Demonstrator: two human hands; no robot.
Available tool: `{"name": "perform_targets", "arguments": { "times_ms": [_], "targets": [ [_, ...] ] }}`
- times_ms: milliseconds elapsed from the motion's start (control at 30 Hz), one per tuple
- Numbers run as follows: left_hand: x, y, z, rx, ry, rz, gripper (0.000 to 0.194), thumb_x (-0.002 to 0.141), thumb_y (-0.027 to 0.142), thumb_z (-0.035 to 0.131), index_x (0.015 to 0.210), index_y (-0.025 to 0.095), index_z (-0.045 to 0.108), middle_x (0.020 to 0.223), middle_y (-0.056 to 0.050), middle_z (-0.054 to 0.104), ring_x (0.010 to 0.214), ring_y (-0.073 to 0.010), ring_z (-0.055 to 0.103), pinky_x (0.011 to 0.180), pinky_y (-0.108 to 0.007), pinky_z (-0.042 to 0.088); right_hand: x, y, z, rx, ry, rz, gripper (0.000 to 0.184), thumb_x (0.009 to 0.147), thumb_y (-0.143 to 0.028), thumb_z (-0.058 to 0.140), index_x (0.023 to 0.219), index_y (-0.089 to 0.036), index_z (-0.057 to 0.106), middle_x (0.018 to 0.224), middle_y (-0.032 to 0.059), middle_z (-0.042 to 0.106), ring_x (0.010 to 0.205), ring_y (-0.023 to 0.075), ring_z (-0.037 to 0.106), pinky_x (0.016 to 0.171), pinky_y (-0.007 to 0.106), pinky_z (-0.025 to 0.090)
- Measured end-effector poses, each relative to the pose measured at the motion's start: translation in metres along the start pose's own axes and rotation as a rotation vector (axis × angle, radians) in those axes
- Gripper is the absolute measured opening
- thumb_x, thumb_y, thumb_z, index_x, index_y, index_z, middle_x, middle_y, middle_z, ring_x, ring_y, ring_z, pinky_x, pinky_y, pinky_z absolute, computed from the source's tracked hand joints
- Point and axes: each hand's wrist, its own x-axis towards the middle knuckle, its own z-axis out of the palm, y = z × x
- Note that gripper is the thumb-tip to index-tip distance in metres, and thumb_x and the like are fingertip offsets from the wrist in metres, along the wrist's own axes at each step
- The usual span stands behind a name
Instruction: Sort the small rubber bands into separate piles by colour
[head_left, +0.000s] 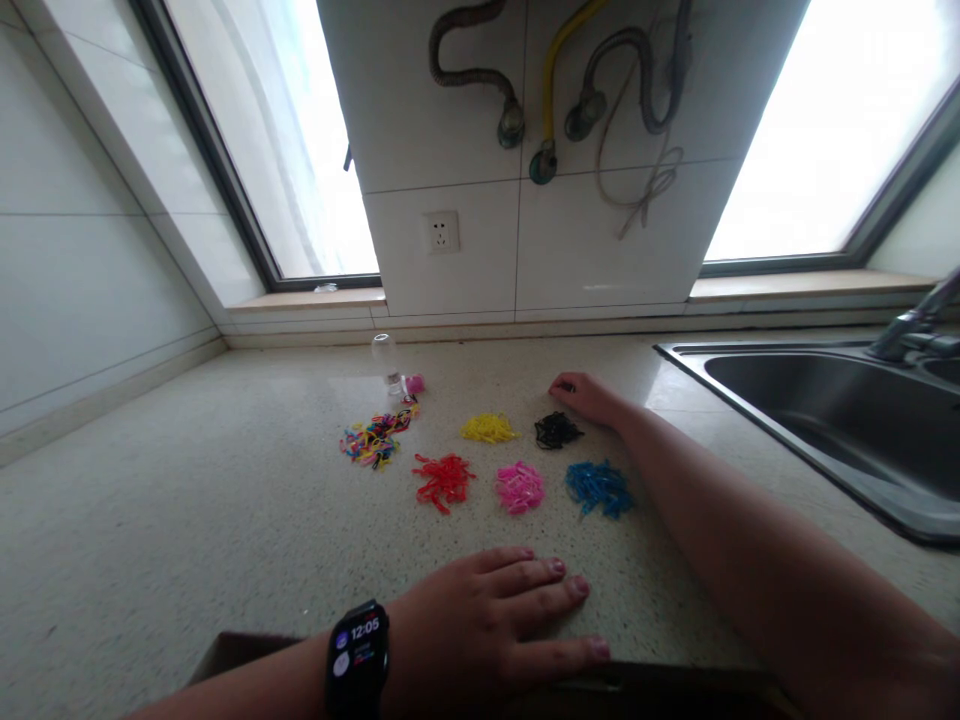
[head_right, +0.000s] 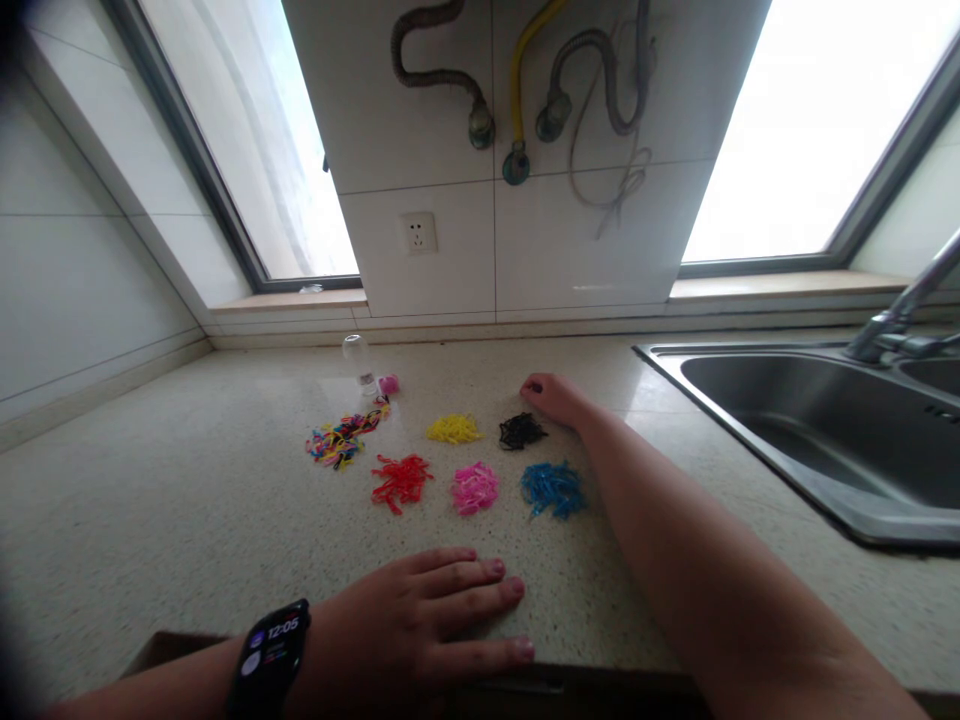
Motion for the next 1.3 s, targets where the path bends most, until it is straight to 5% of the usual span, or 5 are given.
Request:
{"name": "perform_targets", "arguments": {
  "times_ms": [1300],
  "targets": [
    [0.0001,-0.0004,-0.0021,-0.059,-0.012,-0.006,0.048,0.106,0.039,0.046,0.153,0.029,0.043,0.161,-0.004,0.042,0.142,-0.0215,0.048,0.116,-0.039,0.043,-0.0028,-0.0055,-0.0027,-0.018,0.002,0.008,0.024,0.092,-0.036,0.057,0.099,-0.022,0.076,0.094,0.0069,0.077,0.084,0.0217,0.068,0.074,0.029,0.047]
  ]
}}
